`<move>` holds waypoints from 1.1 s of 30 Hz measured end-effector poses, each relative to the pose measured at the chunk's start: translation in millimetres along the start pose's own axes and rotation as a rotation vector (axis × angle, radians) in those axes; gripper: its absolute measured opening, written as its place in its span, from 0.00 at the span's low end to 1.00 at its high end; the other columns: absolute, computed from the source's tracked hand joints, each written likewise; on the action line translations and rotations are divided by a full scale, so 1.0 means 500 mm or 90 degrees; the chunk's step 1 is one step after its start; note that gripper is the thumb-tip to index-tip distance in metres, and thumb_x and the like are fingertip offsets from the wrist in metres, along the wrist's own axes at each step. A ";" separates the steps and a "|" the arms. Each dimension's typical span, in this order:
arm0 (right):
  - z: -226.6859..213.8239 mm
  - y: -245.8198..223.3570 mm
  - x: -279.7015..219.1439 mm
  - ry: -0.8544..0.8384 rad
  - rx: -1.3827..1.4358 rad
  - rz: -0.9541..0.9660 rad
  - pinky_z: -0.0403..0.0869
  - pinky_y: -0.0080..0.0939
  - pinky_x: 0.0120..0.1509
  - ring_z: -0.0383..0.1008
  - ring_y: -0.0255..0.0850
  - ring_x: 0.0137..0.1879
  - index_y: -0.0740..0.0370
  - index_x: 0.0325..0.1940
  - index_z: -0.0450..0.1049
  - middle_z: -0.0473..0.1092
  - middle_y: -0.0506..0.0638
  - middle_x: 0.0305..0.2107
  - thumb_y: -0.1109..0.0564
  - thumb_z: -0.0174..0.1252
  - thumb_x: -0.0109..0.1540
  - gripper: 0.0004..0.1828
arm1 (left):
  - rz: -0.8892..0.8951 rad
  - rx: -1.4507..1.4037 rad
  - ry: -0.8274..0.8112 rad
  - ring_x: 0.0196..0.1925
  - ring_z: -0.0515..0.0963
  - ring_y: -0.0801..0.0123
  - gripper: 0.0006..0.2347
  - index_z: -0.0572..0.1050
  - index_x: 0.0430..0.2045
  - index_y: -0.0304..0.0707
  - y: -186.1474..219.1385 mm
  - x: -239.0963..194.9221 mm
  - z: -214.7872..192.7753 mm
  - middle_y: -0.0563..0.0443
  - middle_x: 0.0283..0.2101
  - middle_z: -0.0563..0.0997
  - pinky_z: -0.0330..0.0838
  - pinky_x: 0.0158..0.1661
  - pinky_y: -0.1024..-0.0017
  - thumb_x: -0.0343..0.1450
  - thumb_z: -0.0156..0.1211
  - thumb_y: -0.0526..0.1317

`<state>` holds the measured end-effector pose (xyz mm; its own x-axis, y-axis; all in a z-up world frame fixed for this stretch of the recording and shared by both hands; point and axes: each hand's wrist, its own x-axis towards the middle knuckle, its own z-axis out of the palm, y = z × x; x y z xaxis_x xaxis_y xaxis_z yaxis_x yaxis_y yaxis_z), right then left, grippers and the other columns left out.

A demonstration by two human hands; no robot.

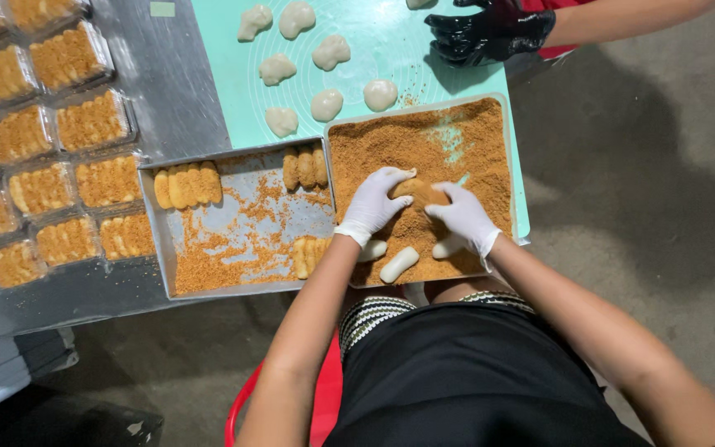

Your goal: The person rolls small white dough pieces in a tray of orange crumbs, then places the coated pieces into clear plastic containers. The process repeats with multiple items, filling several containers on a stainless steel table.

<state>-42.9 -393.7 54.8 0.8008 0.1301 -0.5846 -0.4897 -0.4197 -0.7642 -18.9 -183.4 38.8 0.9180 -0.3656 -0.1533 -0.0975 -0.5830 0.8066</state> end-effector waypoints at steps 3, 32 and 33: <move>-0.014 -0.023 0.001 -0.015 -0.003 -0.089 0.74 0.44 0.61 0.78 0.46 0.54 0.60 0.62 0.72 0.76 0.57 0.50 0.52 0.58 0.61 0.25 | 0.022 -0.007 -0.003 0.58 0.76 0.49 0.16 0.75 0.53 0.39 -0.014 -0.004 0.004 0.41 0.55 0.77 0.69 0.59 0.61 0.71 0.66 0.40; -0.143 0.035 -0.084 0.082 -0.122 -0.132 0.71 0.42 0.64 0.76 0.45 0.59 0.58 0.57 0.78 0.77 0.54 0.52 0.54 0.53 0.66 0.17 | -0.317 -0.122 0.511 0.56 0.81 0.60 0.14 0.78 0.52 0.39 -0.038 -0.105 -0.225 0.45 0.56 0.82 0.73 0.57 0.66 0.71 0.62 0.36; -0.141 0.037 -0.084 0.078 -0.125 -0.124 0.71 0.42 0.64 0.76 0.45 0.59 0.58 0.57 0.78 0.77 0.54 0.52 0.54 0.53 0.66 0.17 | -0.459 -0.210 0.520 0.53 0.81 0.61 0.17 0.75 0.54 0.42 -0.081 -0.104 -0.237 0.47 0.56 0.80 0.77 0.52 0.67 0.70 0.59 0.36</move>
<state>-61.1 -470.4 84.3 0.9148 0.1203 -0.3857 -0.2563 -0.5652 -0.7841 -17.2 -54.8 81.7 0.7064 0.6303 -0.3221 0.5499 -0.2022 0.8104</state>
